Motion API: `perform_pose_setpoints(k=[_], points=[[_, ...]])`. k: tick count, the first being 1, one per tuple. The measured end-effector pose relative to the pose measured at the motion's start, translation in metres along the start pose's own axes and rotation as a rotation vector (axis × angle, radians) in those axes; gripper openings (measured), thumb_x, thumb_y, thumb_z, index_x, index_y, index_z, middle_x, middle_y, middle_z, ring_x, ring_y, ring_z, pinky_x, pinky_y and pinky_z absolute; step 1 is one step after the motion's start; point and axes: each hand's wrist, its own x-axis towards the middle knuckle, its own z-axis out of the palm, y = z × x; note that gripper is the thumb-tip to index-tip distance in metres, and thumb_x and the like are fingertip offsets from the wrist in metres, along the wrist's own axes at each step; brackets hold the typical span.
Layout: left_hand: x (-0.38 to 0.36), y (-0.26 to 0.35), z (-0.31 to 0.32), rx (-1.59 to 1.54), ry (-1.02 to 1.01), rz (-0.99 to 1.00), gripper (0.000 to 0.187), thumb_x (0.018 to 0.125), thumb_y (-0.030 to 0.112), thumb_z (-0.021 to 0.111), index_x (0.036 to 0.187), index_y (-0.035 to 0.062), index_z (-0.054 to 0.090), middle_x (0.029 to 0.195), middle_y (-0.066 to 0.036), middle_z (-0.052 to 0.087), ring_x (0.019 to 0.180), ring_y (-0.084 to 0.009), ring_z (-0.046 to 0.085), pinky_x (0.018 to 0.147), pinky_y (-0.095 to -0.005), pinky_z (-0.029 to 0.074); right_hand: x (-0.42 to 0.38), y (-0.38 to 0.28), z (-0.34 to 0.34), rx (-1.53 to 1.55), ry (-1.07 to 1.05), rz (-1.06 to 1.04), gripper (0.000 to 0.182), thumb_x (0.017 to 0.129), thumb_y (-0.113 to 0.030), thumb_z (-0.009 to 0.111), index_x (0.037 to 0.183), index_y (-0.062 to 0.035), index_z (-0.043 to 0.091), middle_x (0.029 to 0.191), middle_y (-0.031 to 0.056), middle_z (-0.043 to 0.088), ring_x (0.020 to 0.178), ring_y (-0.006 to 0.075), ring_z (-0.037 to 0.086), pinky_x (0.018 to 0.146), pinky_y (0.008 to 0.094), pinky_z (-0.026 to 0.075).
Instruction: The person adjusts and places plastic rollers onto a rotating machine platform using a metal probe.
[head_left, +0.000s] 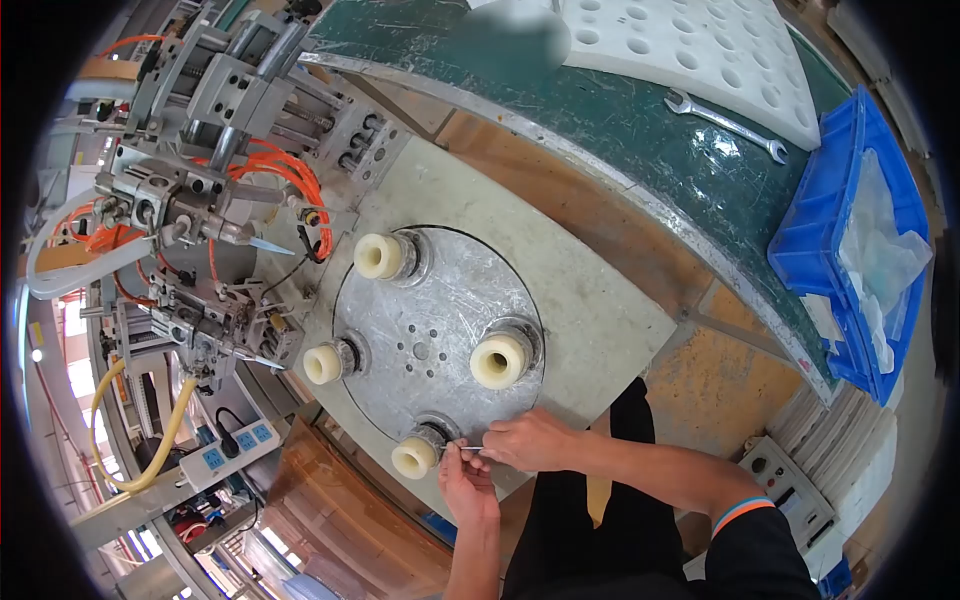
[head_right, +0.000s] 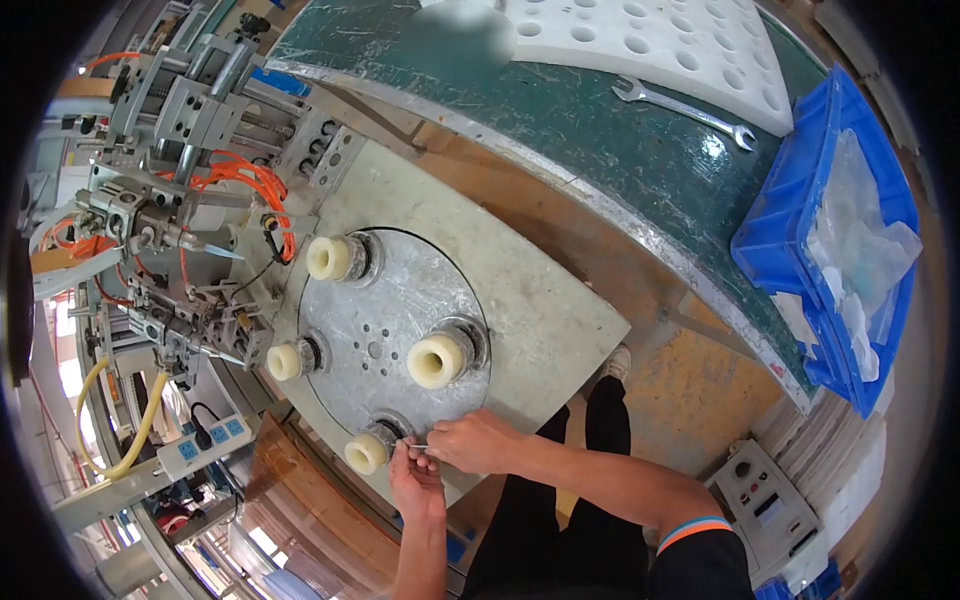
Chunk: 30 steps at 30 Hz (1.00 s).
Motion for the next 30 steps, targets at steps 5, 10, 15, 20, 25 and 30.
perform_pose_setpoints(k=[5,10,15,20,25,30], points=[[0.002,-0.002,0.0,-0.027,0.032,0.011,0.017,0.094,0.02,0.051,0.09,0.004,0.055,0.067,0.002,0.051,0.059,-0.0082,0.049,0.055,-0.0233,0.042,0.0,0.001,0.007,0.081,0.026,0.042,0.02,0.083,-0.022,0.057,0.073,-0.005,0.053,0.072,0.0085,0.059,0.06,0.0301,0.061,0.052,0.0409,0.049],[-0.003,0.0,0.0,-0.048,-0.016,-0.031,0.016,0.094,0.019,0.052,0.09,0.004,0.055,0.071,0.001,0.053,0.063,-0.0097,0.051,0.059,-0.0253,0.044,-0.006,-0.01,-0.007,0.056,0.13,0.144,0.014,0.083,-0.021,0.059,0.086,-0.0081,0.062,0.076,0.0085,0.062,0.069,0.027,0.062,0.057,0.0366,0.05],[-0.04,-0.021,0.024,0.091,-0.124,-0.135,0.017,0.094,0.019,0.051,0.089,0.0043,0.055,0.078,-0.002,0.055,0.071,-0.0122,0.053,0.066,-0.0282,0.045,-0.095,-0.014,-0.005,0.399,0.598,0.448,0.017,0.088,-0.008,0.056,0.103,-0.0024,0.061,0.074,0.0054,0.061,0.063,0.0103,0.059,0.055,0.0237,0.046],[-0.056,-0.017,-0.017,0.247,-0.143,-0.015,0.019,0.096,0.025,0.047,0.091,0.0073,0.051,0.07,0.0,0.046,0.06,-0.0109,0.045,0.058,-0.029,0.043,-0.138,0.038,0.002,0.85,1.065,1.006,0.021,0.094,-0.013,0.046,0.107,-0.0034,0.059,0.078,-0.0001,0.058,0.063,0.0102,0.054,0.056,0.0213,0.043],[-0.047,0.034,-0.087,0.471,0.275,0.309,0.019,0.096,0.026,0.045,0.098,0.0091,0.053,0.063,0.004,0.035,0.05,-0.0048,0.032,0.049,-0.0251,0.034,-0.105,0.112,0.021,1.387,1.053,1.146,0.025,0.095,-0.021,0.041,0.112,-0.0081,0.055,0.094,0.0031,0.064,0.082,0.0124,0.061,0.06,0.0265,0.048],[0.011,0.068,-0.214,0.777,0.647,0.739,0.024,0.095,0.019,0.044,0.105,0.002,0.058,0.075,-0.005,0.055,0.066,-0.0152,0.052,0.064,-0.0308,0.043,-0.09,0.118,0.022,1.495,1.083,1.192,0.019,0.092,-0.026,0.047,0.104,-0.0139,0.057,0.09,-0.0016,0.064,0.075,0.0096,0.06,0.054,0.0242,0.044]])
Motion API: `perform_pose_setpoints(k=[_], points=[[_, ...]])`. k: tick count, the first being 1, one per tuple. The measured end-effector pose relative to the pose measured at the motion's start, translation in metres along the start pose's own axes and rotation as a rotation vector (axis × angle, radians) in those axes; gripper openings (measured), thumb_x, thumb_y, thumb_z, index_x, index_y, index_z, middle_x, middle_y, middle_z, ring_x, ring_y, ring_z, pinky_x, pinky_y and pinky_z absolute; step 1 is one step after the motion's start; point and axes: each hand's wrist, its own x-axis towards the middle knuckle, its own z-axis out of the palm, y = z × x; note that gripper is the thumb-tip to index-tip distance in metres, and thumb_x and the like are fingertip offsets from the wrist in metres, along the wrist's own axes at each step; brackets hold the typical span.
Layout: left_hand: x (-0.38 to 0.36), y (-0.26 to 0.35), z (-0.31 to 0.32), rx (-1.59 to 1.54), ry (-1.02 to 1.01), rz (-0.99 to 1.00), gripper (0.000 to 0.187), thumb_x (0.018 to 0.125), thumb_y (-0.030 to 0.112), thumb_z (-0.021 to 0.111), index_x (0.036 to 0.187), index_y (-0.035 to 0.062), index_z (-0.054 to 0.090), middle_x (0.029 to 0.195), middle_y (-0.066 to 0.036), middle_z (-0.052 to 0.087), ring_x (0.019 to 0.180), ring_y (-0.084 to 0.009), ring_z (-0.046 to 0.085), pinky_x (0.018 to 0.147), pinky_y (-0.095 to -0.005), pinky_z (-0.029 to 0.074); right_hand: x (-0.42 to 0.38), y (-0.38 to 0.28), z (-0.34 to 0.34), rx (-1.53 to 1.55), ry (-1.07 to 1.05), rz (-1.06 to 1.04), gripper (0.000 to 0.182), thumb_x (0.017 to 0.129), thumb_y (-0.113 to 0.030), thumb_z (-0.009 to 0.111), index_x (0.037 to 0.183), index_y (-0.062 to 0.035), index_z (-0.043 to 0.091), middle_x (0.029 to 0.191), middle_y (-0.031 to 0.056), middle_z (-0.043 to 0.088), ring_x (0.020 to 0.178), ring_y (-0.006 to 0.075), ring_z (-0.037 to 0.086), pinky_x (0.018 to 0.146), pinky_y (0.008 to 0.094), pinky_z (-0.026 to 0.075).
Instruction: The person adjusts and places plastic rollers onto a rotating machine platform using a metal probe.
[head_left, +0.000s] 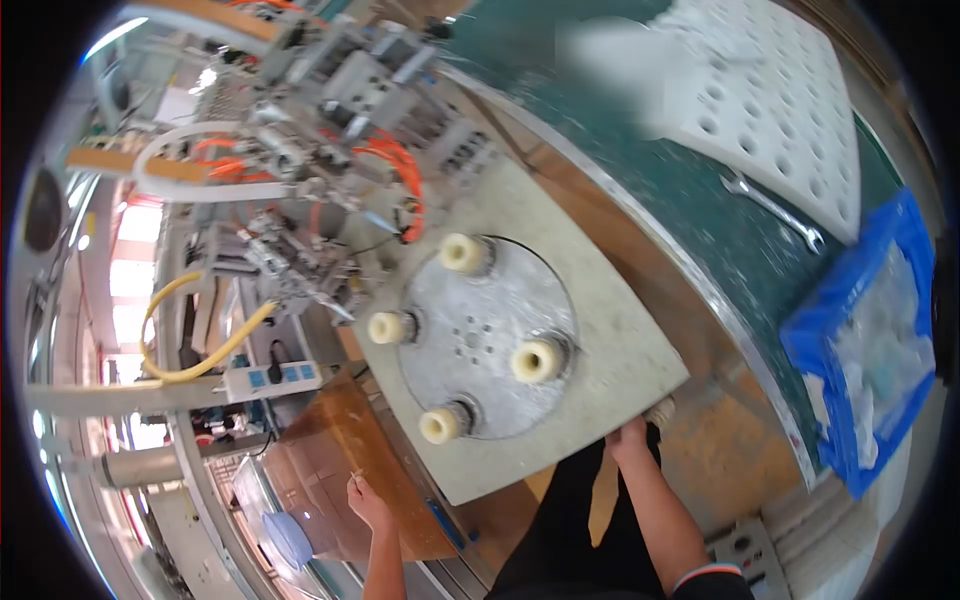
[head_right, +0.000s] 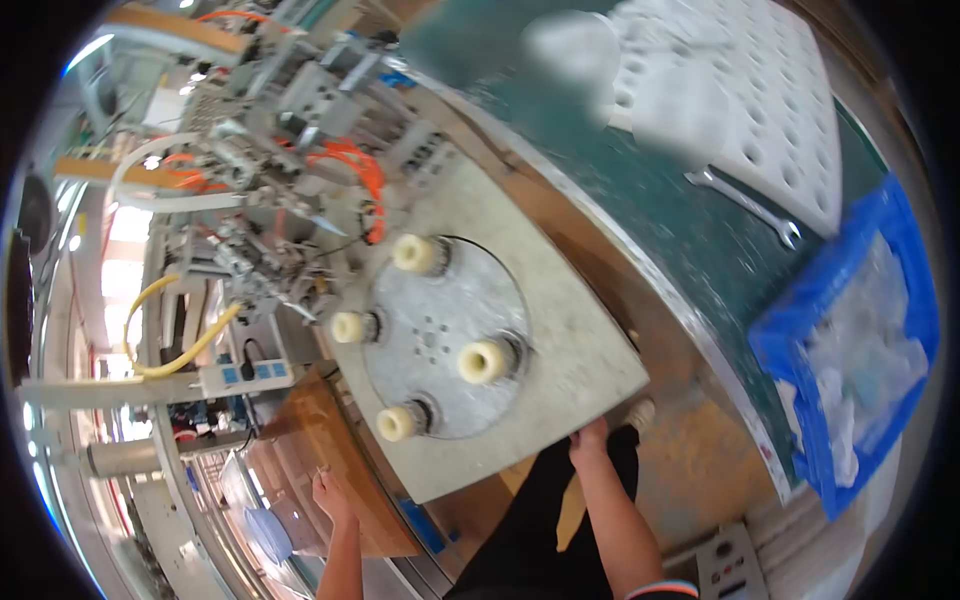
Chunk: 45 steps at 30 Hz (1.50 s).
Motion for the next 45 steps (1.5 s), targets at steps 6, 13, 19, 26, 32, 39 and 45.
perform_pose_setpoints(k=[6,13,19,26,32,39,45], points=[[0.028,-0.068,0.024,0.49,0.204,0.221,0.025,0.092,0.015,0.045,0.104,-0.0013,0.058,0.099,-0.017,0.059,0.093,-0.0319,0.052,0.081,-0.041,0.04,0.003,-0.005,-0.011,-0.014,-0.123,0.026,0.019,0.089,-0.03,0.056,0.1,-0.0142,0.056,0.088,-0.0027,0.061,0.076,0.0116,0.057,0.06,0.0291,0.045],[0.023,-0.052,0.037,0.459,0.37,0.07,0.023,0.094,0.016,0.04,0.099,-0.0001,0.057,0.097,-0.017,0.056,0.093,-0.0338,0.052,0.08,-0.0437,0.041,-0.003,-0.013,-0.025,-0.073,-0.177,0.135,0.023,0.09,-0.032,0.053,0.102,-0.0133,0.055,0.092,-0.0012,0.061,0.081,0.0138,0.059,0.069,0.0305,0.05],[0.024,-0.044,0.042,0.426,0.336,0.091,0.031,0.098,0.023,0.036,0.109,0.0011,0.055,0.105,-0.017,0.059,0.096,-0.035,0.055,0.082,-0.0419,0.043,-0.011,-0.016,-0.004,-0.077,-0.076,0.094,0.025,0.089,-0.031,0.054,0.108,-0.0144,0.055,0.101,-0.0013,0.062,0.087,0.0153,0.06,0.07,0.0309,0.049],[0.023,-0.027,0.04,0.43,0.289,0.001,0.035,0.097,0.025,0.037,0.116,0.0014,0.055,0.113,-0.018,0.058,0.104,-0.0338,0.055,0.089,-0.039,0.042,-0.015,-0.021,-0.01,-0.12,-0.02,0.115,0.028,0.09,-0.031,0.051,0.111,-0.0125,0.054,0.103,0.0017,0.062,0.092,0.0181,0.06,0.078,0.0341,0.05],[0.023,-0.024,0.04,0.425,0.275,-0.035,0.034,0.098,0.024,0.037,0.118,0.0035,0.055,0.114,-0.014,0.058,0.106,-0.0309,0.054,0.088,-0.0385,0.043,-0.018,-0.021,-0.004,-0.082,0.055,0.172,0.03,0.091,-0.034,0.048,0.11,-0.0117,0.055,0.1,0.0027,0.063,0.088,0.0196,0.06,0.074,0.0319,0.05],[0.024,-0.03,0.038,0.415,0.267,0.0,0.035,0.098,0.024,0.037,0.118,0.0036,0.055,0.117,-0.014,0.057,0.107,-0.0308,0.053,0.09,-0.0382,0.042,-0.025,-0.028,-0.007,-0.148,-0.11,0.18,0.032,0.09,-0.037,0.051,0.11,-0.0118,0.055,0.1,0.001,0.063,0.088,0.0189,0.061,0.07,0.0307,0.05],[0.023,-0.034,0.04,0.444,0.238,0.005,0.036,0.097,0.026,0.037,0.12,0.0047,0.055,0.118,-0.014,0.057,0.109,-0.0307,0.052,0.091,-0.0382,0.041,-0.001,-0.031,-0.027,-0.146,-0.226,0.09,0.029,0.091,-0.035,0.05,0.107,-0.0119,0.055,0.097,0.0002,0.061,0.082,0.0156,0.059,0.074,0.03,0.049]])
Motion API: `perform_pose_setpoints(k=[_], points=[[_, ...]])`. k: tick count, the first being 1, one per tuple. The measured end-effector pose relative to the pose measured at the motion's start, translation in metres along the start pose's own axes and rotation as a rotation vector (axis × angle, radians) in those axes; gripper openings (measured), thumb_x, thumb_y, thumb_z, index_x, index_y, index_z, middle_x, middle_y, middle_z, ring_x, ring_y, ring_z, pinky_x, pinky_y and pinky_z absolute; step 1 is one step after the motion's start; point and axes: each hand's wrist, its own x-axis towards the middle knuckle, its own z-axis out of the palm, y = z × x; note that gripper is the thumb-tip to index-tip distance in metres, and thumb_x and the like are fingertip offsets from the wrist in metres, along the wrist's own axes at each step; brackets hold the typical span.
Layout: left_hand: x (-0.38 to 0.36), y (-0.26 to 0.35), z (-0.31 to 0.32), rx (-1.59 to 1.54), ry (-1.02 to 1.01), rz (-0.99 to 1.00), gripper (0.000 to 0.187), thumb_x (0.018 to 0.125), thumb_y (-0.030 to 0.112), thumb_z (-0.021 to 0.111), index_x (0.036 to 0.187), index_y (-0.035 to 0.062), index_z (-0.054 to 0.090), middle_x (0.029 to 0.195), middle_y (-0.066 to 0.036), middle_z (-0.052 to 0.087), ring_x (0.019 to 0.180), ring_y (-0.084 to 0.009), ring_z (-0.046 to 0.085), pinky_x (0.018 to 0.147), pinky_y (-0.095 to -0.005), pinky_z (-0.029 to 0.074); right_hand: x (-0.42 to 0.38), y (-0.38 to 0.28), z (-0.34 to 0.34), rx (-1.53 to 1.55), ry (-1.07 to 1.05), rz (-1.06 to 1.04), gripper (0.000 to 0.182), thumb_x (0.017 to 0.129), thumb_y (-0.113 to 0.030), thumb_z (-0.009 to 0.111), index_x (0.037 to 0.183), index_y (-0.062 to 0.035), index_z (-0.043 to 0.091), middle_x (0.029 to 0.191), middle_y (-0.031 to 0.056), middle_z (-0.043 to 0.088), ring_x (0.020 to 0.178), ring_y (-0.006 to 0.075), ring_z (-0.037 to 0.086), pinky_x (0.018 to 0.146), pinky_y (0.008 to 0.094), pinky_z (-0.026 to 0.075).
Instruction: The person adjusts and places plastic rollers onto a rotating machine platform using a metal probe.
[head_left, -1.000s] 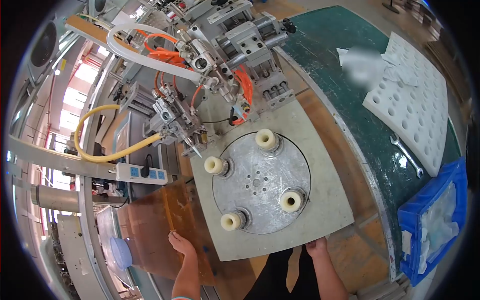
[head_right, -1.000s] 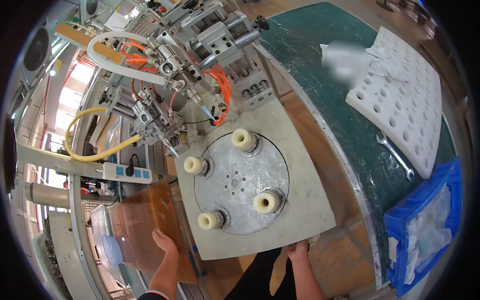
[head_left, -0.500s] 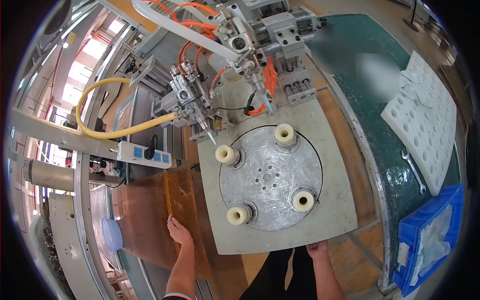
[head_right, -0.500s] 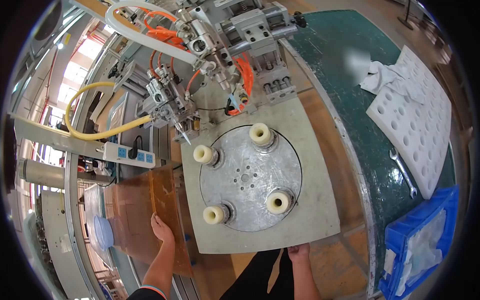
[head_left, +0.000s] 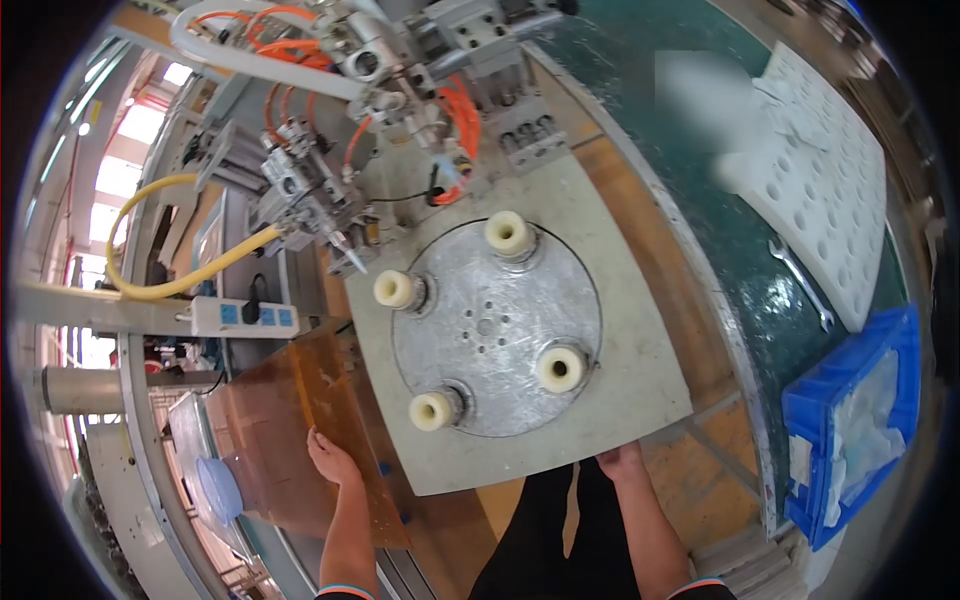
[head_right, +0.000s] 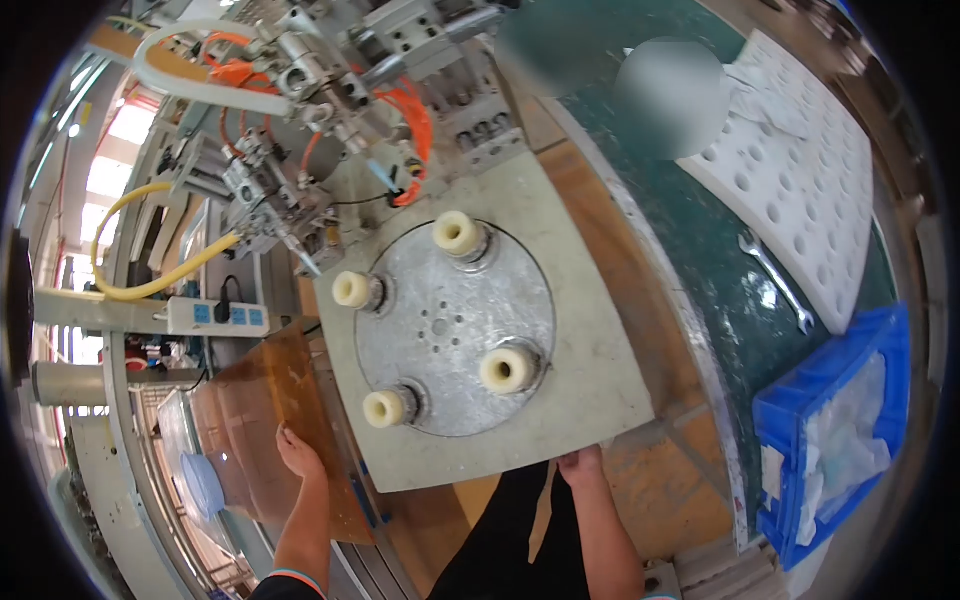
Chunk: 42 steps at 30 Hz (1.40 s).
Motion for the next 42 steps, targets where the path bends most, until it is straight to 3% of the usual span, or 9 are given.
perform_pose_setpoints(k=[2,7,9,13,21,30,37,42], points=[[0.001,0.006,-0.004,-0.027,-0.016,-0.081,0.037,0.097,0.026,0.037,0.12,0.0048,0.054,0.12,-0.014,0.056,0.11,-0.0307,0.052,0.092,-0.0385,0.041,-0.012,-0.004,0.022,0.004,0.169,0.066,0.026,0.092,-0.034,0.049,0.106,-0.0124,0.055,0.095,0.0009,0.061,0.079,0.0147,0.058,0.072,0.029,0.049],[0.002,-0.004,0.001,0.015,-0.003,0.007,0.038,0.097,0.027,0.037,0.122,0.0038,0.053,0.121,-0.015,0.055,0.111,-0.0308,0.051,0.094,-0.0381,0.04,-0.009,-0.006,0.026,0.084,0.197,0.041,0.024,0.093,-0.033,0.047,0.106,-0.0137,0.054,0.095,-0.0005,0.06,0.08,0.0145,0.057,0.069,0.0293,0.048],[0.003,-0.007,0.001,-0.046,-0.004,-0.051,0.038,0.096,0.027,0.038,0.121,0.0033,0.054,0.119,-0.016,0.056,0.11,-0.0316,0.052,0.093,-0.0382,0.04,0.005,0.0,0.013,0.048,0.06,-0.003,0.027,0.092,-0.034,0.05,0.108,-0.0123,0.054,0.099,0.0004,0.061,0.091,0.017,0.06,0.072,0.0328,0.05],[0.013,-0.028,0.01,-0.008,-0.026,0.027,0.038,0.096,0.026,0.038,0.12,0.0021,0.054,0.117,-0.017,0.057,0.107,-0.0326,0.054,0.092,-0.0384,0.041,-0.011,-0.001,0.033,0.12,0.161,0.002,0.026,0.093,-0.029,0.047,0.108,-0.0095,0.053,0.1,0.002,0.06,0.087,0.0153,0.057,0.08,0.0337,0.047],[0.016,-0.031,0.009,-0.003,-0.017,0.067,0.038,0.095,0.025,0.039,0.118,-0.0012,0.054,0.117,-0.02,0.057,0.107,-0.0346,0.054,0.092,-0.0385,0.042,-0.016,-0.002,0.037,0.059,0.163,0.033,0.033,0.094,-0.029,0.04,0.114,-0.0058,0.052,0.111,0.0089,0.056,0.101,0.0242,0.055,0.088,0.0402,0.044],[0.016,-0.032,0.009,0.001,-0.027,0.056,0.038,0.096,0.025,0.039,0.119,-0.0011,0.054,0.118,-0.02,0.056,0.107,-0.0348,0.053,0.093,-0.0381,0.042,-0.008,0.002,0.029,0.044,0.149,0.046,0.036,0.095,-0.031,0.034,0.118,-0.0064,0.049,0.112,0.0087,0.055,0.103,0.0245,0.054,0.089,0.0406,0.043],[0.017,-0.036,0.009,0.006,-0.032,0.063,0.037,0.095,0.024,0.04,0.119,-0.0008,0.054,0.118,-0.02,0.056,0.107,-0.0342,0.053,0.093,-0.038,0.041,-0.012,0.003,0.03,0.034,0.138,0.03,0.035,0.095,-0.031,0.035,0.117,-0.0072,0.05,0.113,0.0088,0.055,0.105,0.0236,0.053,0.089,0.0396,0.044],[0.01,-0.021,0.005,-0.033,-0.026,0.034,0.036,0.095,0.023,0.04,0.118,-0.0006,0.054,0.116,-0.019,0.058,0.105,-0.0337,0.055,0.091,-0.0387,0.042,-0.011,0.005,0.033,0.071,0.16,0.048,0.041,0.094,-0.039,0.04,0.119,-0.0074,0.05,0.115,0.0084,0.055,0.106,0.0244,0.053,0.089,0.0398,0.043]])
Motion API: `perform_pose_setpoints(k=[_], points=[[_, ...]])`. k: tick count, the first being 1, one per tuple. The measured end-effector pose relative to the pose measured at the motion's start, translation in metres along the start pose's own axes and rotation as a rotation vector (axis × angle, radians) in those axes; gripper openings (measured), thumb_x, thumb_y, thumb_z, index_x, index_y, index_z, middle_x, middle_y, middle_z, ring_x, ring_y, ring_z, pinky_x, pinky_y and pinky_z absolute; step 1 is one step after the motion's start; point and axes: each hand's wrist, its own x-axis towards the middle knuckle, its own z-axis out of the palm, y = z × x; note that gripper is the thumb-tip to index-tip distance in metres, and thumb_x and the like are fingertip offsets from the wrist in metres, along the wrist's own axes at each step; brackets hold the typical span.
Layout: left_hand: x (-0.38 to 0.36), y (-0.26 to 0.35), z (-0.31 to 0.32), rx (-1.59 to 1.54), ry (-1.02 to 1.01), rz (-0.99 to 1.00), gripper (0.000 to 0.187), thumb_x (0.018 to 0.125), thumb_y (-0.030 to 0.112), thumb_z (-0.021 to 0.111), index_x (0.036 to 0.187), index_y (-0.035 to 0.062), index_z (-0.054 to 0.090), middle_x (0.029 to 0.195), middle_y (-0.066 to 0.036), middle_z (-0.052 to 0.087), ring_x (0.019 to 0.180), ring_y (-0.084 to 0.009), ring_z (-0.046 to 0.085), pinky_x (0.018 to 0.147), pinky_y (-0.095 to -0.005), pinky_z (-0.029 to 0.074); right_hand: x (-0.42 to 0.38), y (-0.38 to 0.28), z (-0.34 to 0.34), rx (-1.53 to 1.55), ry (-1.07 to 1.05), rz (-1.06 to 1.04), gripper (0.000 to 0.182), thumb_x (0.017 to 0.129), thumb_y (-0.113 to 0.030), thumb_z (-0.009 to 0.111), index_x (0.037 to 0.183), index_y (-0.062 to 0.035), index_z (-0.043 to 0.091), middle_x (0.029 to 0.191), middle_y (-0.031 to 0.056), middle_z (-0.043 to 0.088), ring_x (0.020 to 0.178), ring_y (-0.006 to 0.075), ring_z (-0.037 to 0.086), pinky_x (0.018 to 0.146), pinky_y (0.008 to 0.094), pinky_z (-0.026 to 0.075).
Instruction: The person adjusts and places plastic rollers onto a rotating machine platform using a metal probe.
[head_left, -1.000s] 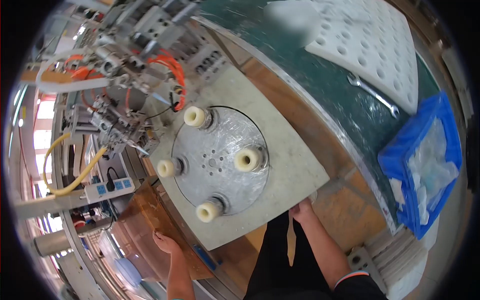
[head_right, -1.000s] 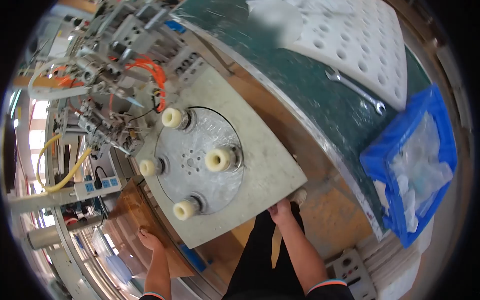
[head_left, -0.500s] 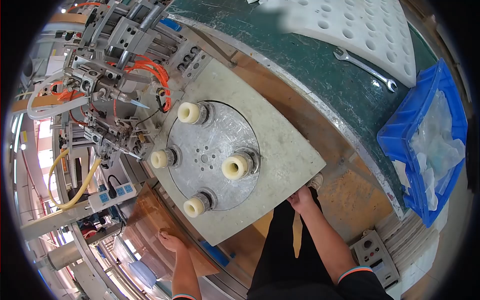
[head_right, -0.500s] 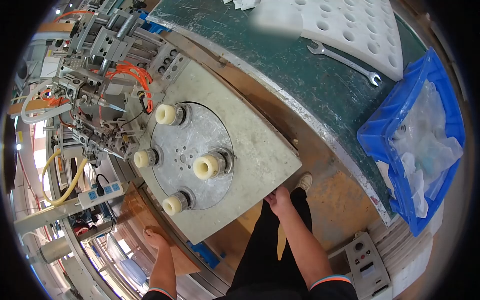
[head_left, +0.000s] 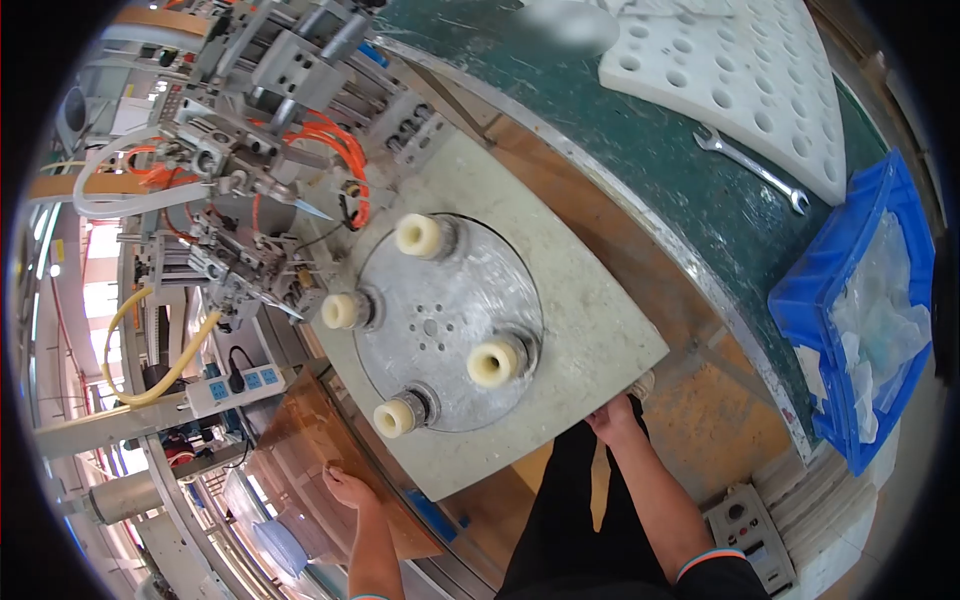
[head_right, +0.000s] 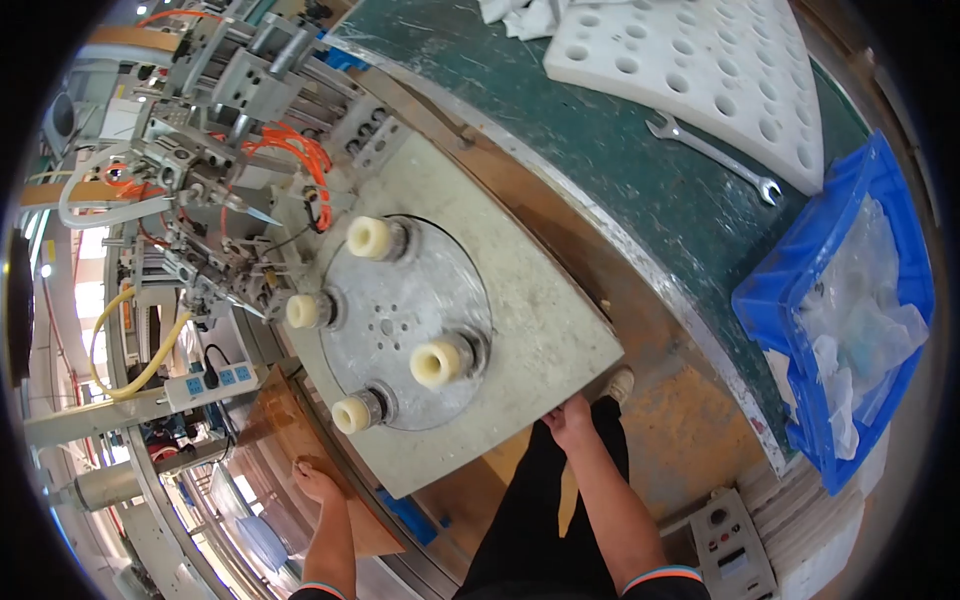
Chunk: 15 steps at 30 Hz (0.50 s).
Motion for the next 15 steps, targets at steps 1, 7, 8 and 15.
perform_pose_setpoints(k=[1,7,8,15], points=[[-0.001,0.004,-0.001,-0.005,0.018,0.0,0.036,0.095,0.023,0.04,0.118,-0.0006,0.054,0.116,-0.019,0.058,0.105,-0.0337,0.055,0.091,-0.0387,0.042,0.0,0.0,-0.001,-0.03,-0.04,0.001,0.044,0.094,-0.042,0.041,0.12,-0.0073,0.05,0.117,0.0091,0.054,0.106,0.0254,0.052,0.091,0.0407,0.042],[0.001,-0.006,0.005,0.014,0.024,0.001,0.035,0.095,0.023,0.04,0.117,-0.0008,0.055,0.112,-0.019,0.059,0.101,-0.0327,0.056,0.089,-0.0386,0.043,-0.003,0.002,0.0,0.026,-0.03,-0.015,0.043,0.094,-0.041,0.04,0.119,-0.0067,0.05,0.115,0.0093,0.056,0.107,0.0259,0.052,0.093,0.0414,0.041],[0.002,-0.01,0.006,0.017,0.029,0.025,0.036,0.095,0.023,0.04,0.117,-0.001,0.055,0.112,-0.019,0.059,0.102,-0.0331,0.056,0.089,-0.0389,0.043,-0.004,0.001,0.001,0.032,-0.022,-0.012,0.043,0.094,-0.041,0.04,0.119,-0.0067,0.05,0.115,0.0093,0.056,0.107,0.0259,0.052,0.093,0.0414,0.041],[0.01,-0.023,0.007,0.019,0.015,0.084,0.036,0.095,0.023,0.04,0.116,-0.0019,0.055,0.112,-0.021,0.058,0.104,-0.0347,0.055,0.09,-0.0393,0.042,0.005,0.007,-0.006,-0.031,-0.014,-0.024,0.036,0.094,-0.03,0.035,0.112,-0.0038,0.053,0.108,0.0105,0.058,0.1,0.0251,0.054,0.087,0.04,0.043]])
